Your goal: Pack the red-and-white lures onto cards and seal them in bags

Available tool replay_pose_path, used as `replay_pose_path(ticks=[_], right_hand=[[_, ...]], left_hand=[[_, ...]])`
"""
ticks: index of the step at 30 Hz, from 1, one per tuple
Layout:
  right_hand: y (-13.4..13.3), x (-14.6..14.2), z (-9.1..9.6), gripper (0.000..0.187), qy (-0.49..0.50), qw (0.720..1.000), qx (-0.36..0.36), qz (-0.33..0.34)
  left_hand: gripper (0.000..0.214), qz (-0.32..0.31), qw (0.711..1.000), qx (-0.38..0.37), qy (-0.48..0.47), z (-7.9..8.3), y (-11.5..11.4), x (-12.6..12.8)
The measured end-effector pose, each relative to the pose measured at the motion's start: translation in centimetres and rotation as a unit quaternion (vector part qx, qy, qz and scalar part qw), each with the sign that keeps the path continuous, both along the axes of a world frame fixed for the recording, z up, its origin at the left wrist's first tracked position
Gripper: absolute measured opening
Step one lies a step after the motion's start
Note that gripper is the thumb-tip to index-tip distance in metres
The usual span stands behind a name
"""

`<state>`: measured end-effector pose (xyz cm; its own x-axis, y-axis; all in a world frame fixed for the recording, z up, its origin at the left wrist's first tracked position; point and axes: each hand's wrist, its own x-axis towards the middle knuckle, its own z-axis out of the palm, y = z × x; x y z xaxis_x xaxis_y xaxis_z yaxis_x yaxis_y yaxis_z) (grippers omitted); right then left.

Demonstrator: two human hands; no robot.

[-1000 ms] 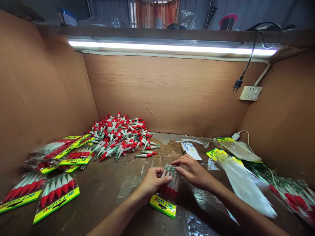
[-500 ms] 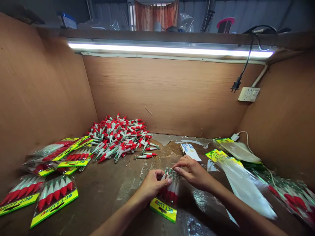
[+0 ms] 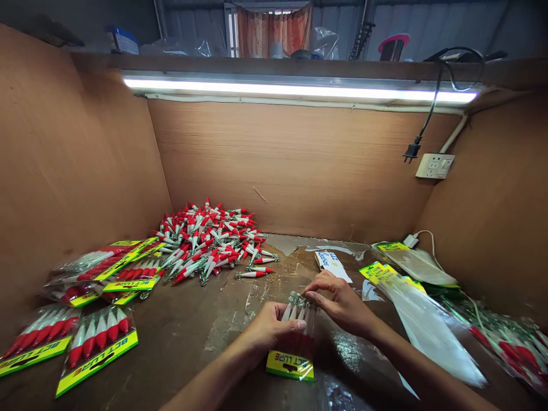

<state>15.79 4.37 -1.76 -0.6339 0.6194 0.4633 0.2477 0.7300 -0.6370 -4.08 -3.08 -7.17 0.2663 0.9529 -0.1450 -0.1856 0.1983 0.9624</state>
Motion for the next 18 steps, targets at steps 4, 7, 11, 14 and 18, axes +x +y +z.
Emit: replay_pose_path(ticks=[4,7,11,14,18], right_hand=[[0.3,0.3,0.2,0.013,0.012,1.000,-0.024,-0.006],[0.7,0.4,0.2,0.030,0.067,0.996,-0.004,-0.061],[1.7,0.3,-0.3,0.065,0.120,0.979,-0.137,-0.094],[2.2,0.1,-1.0,0.049,0.103,0.963,-0.247,-0.020],[2.4,0.0,-1.4,0.042,0.109,0.966,-0.229,-0.043]], left_hand=[[0.050,0.051,0.998,0.028,0.004,-0.2,0.3,0.3],[0.052,0.062,0.997,0.036,-0.007,0.0,0.4,0.3],[0.050,0.047,0.996,0.080,0.001,0.2,0.6,0.3],[0.050,0.028,0.995,0.099,0.009,0.0,0.8,0.4],[0.054,0.008,0.996,0.082,-0.034,-0.4,0.7,0.7]])
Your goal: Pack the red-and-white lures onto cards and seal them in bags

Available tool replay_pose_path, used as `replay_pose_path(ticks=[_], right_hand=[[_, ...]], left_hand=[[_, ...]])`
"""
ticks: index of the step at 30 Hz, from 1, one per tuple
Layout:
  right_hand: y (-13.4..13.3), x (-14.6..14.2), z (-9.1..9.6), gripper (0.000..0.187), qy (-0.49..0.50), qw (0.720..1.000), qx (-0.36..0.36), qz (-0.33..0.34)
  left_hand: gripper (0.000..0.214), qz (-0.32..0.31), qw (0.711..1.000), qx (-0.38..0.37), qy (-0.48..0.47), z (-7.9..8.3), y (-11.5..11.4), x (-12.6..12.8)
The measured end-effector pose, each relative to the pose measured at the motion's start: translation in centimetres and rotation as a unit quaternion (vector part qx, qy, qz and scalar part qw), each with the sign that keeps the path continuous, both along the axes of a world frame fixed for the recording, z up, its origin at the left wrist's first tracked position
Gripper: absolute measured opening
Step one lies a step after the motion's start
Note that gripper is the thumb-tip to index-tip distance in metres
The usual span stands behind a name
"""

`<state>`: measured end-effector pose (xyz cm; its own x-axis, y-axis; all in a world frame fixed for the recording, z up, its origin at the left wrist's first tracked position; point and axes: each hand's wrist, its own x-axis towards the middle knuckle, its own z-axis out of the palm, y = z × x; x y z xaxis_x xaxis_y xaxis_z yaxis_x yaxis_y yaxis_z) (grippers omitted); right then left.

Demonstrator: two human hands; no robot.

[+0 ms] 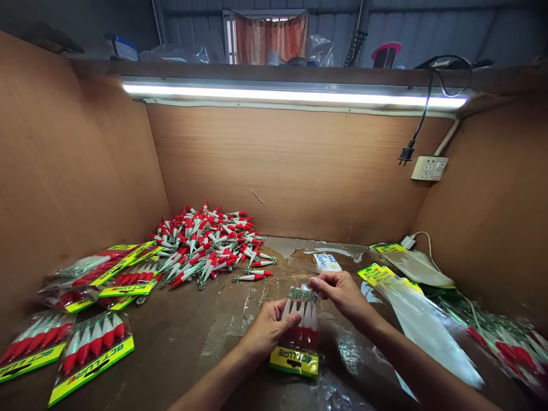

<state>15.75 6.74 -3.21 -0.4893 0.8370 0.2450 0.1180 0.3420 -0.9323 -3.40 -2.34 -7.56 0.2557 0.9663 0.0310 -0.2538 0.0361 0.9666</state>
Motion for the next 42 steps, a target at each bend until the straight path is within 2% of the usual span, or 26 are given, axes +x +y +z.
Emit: replay_pose_path(ticks=[3,5,10,14,16,18,20,22,25,31,34,37,42], right_hand=[[0.0,0.0,0.1,0.045,0.003,1.000,0.014,-0.023],[-0.1,-0.1,0.3,0.046,0.012,1.000,0.010,-0.021],[-0.9,-0.4,0.5,0.045,0.025,0.999,-0.007,0.027],[-1.0,-0.5,0.2,0.043,0.027,1.000,0.000,0.016],[-0.8,-0.4,0.0,0.043,0.036,0.999,-0.003,-0.006],[-0.5,-0.4,-0.1,0.045,0.042,0.999,-0.009,-0.016],[-0.4,-0.4,0.0,0.045,0.035,0.999,-0.016,-0.008],[-0.5,-0.3,0.1,0.042,0.012,1.000,-0.014,0.017],[-0.8,-0.2,0.3,0.036,-0.020,0.999,0.005,0.039],[-0.8,-0.3,-0.1,0.040,0.002,1.000,-0.007,0.022],[-1.2,-0.6,-0.4,0.043,0.002,0.998,-0.041,0.056],[-1.6,-0.9,-0.7,0.045,0.000,0.994,-0.080,0.079],[-1.3,-0.9,-1.5,0.051,-0.010,0.986,-0.137,0.090]], left_hand=[[0.054,-0.036,0.998,-0.023,-0.037,0.1,-0.3,0.3],[0.056,-0.046,0.997,-0.013,-0.058,0.4,-0.3,0.5],[0.057,-0.002,0.998,0.025,-0.058,1.7,-0.2,0.2],[0.051,-0.012,1.000,-0.012,-0.018,1.8,-0.4,-0.1],[0.046,0.017,1.000,-0.024,0.000,1.4,-0.4,-0.2],[0.040,0.072,0.997,-0.019,0.013,0.9,-0.2,-0.3],[0.040,0.117,0.993,-0.011,0.028,0.5,0.1,-0.5],[0.041,0.133,0.990,-0.014,0.037,0.1,0.2,-0.6],[0.041,0.121,0.992,-0.019,0.025,-0.2,0.3,-0.6],[0.042,0.080,0.996,-0.024,-0.042,0.4,0.3,-0.5],[0.051,0.077,0.997,-0.018,-0.025,0.9,0.2,-0.7],[0.047,0.095,0.995,-0.033,-0.004,1.1,0.0,-0.7],[0.050,0.083,0.993,-0.053,-0.062,1.2,-0.2,-0.4]])
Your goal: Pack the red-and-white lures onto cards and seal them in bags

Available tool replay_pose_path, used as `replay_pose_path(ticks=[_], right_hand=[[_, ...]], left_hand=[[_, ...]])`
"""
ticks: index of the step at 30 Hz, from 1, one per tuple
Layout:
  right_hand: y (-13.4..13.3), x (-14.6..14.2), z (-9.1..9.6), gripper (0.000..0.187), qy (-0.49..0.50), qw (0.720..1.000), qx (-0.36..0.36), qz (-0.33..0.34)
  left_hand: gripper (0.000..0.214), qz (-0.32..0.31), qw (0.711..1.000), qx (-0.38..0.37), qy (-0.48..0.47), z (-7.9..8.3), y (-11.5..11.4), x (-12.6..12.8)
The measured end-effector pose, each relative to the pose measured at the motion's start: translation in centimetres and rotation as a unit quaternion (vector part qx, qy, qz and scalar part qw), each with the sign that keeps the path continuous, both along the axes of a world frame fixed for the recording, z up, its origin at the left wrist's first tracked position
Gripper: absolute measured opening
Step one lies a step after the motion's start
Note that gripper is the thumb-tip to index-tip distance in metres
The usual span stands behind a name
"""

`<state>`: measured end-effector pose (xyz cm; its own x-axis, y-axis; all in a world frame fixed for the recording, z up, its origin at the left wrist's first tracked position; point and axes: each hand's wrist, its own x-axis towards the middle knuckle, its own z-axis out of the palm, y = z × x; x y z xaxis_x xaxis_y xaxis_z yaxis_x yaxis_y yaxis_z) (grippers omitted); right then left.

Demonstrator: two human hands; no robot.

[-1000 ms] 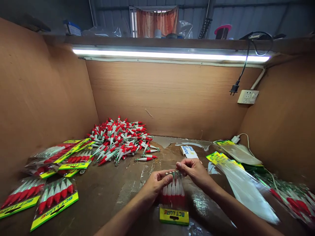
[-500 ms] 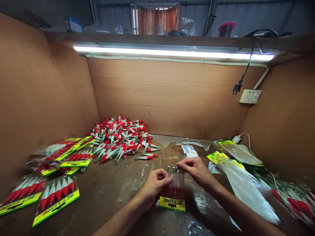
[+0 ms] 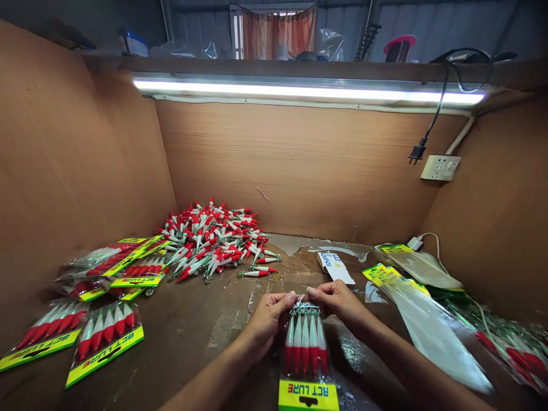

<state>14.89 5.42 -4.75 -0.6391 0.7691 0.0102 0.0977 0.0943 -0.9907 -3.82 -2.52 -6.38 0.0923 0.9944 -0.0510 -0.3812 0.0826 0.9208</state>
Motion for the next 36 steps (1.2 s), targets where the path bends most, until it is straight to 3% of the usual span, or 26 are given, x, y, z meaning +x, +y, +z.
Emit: replay_pose_path(ticks=[3,6,7,9,11,12,16,19,24,27,29,32,35,36], right_hand=[[0.4,0.0,-0.6,0.053,-0.035,0.999,0.015,0.010],[0.3,0.1,-0.6,0.037,-0.082,0.981,0.160,-0.075],[0.0,0.1,-0.4,0.029,-0.085,0.959,0.243,-0.123],[-0.7,0.2,0.3,0.032,-0.079,0.890,0.408,-0.187],[-1.7,0.0,1.3,0.036,-0.081,0.835,0.518,-0.165],[-2.2,-0.3,1.7,0.035,-0.089,0.821,0.548,-0.134],[-3.1,-1.7,2.8,0.025,-0.169,0.795,0.581,-0.043],[-2.6,-2.6,2.9,0.016,-0.234,0.777,0.585,-0.017],[-2.0,-2.9,3.6,0.015,-0.298,0.735,0.609,0.011],[-2.2,-3.2,3.7,0.016,-0.312,0.707,0.635,0.009],[-2.1,-3.5,3.2,0.017,-0.294,0.729,0.617,-0.018],[-1.2,-3.9,2.0,0.020,-0.215,0.815,0.533,-0.073],[1.1,-4.0,1.1,0.021,-0.076,0.918,0.362,-0.142],[2.0,-3.6,1.2,0.024,-0.023,0.941,0.290,-0.172]], left_hand=[[0.054,0.024,1.000,-0.019,0.004,-0.2,0.3,-0.1],[0.056,0.060,0.997,-0.018,0.055,-1.0,0.9,-0.3],[0.056,0.071,0.994,-0.006,0.078,-1.3,1.1,-0.4],[0.055,0.092,0.987,0.033,0.130,-1.6,1.3,-0.5],[0.050,0.111,0.971,0.087,0.194,-1.4,1.1,-0.5],[0.045,0.118,0.958,0.118,0.232,-1.1,0.9,-0.4],[0.032,0.133,0.883,0.204,0.402,0.6,-0.6,0.0],[0.030,0.143,0.837,0.194,0.491,1.1,-1.4,0.1],[0.025,0.146,0.795,0.184,0.560,0.5,-1.3,-0.4],[0.026,0.149,0.790,0.183,0.566,0.1,-1.2,-0.5],[0.028,0.153,0.799,0.187,0.551,0.1,-1.2,-0.5],[0.031,0.152,0.824,0.195,0.509,0.3,-1.3,-0.6],[0.030,0.138,0.868,0.198,0.434,0.6,-1.3,-0.5],[0.030,0.133,0.888,0.194,0.395,0.7,-1.2,-0.5]])
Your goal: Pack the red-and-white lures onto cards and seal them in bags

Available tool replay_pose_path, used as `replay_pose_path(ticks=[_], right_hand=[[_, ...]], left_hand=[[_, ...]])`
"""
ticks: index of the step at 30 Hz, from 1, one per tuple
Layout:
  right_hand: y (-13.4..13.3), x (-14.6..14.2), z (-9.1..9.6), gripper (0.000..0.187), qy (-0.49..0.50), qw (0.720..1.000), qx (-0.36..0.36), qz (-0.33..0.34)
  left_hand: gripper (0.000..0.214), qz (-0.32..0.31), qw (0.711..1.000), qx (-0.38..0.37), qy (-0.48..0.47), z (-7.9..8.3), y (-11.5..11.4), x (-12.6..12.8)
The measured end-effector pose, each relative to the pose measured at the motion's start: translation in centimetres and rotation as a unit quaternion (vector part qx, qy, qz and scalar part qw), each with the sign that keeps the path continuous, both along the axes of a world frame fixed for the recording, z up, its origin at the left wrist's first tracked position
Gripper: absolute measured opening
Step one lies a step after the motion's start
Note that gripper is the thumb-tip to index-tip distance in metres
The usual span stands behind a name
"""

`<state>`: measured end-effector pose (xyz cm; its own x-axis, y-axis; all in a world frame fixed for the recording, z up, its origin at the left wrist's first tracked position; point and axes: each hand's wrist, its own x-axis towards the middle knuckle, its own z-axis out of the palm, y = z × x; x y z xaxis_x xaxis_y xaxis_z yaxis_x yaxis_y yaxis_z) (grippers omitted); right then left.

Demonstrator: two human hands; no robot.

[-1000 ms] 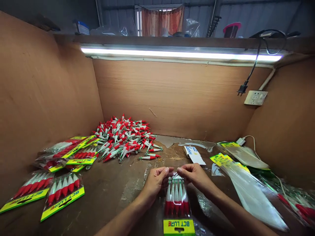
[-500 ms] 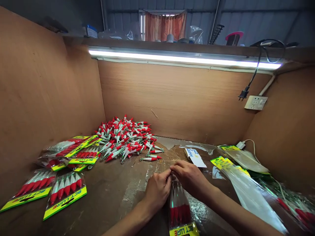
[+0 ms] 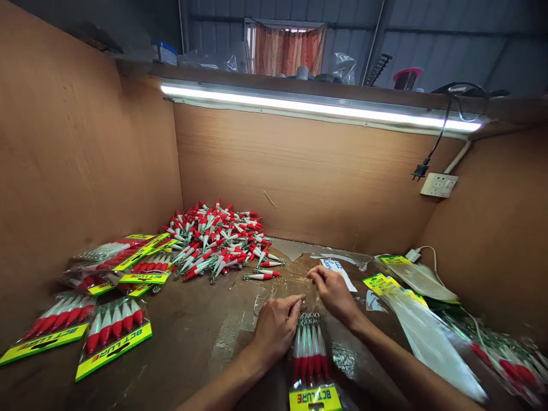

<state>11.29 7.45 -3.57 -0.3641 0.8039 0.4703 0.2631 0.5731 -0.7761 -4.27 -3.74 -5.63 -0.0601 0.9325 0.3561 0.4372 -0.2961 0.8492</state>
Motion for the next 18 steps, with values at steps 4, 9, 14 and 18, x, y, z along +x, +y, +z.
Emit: replay_pose_path(ticks=[4,9,14,18], right_hand=[[3.8,4.7,2.3,0.041,0.165,0.980,-0.109,-0.036],[6.4,14.8,6.5,0.031,0.136,0.986,-0.076,-0.061],[4.7,17.5,7.6,0.022,0.026,0.984,0.028,-0.175],[0.5,12.9,6.1,0.033,0.031,0.996,-0.079,-0.032]], left_hand=[[0.041,-0.031,0.975,-0.008,-0.219,0.3,0.6,0.0],[0.057,-0.042,0.929,-0.052,-0.364,0.5,1.5,-0.5],[0.062,-0.046,0.921,-0.079,-0.380,0.9,1.6,-0.5],[0.063,-0.070,0.924,-0.100,-0.363,1.1,1.3,-0.1]])
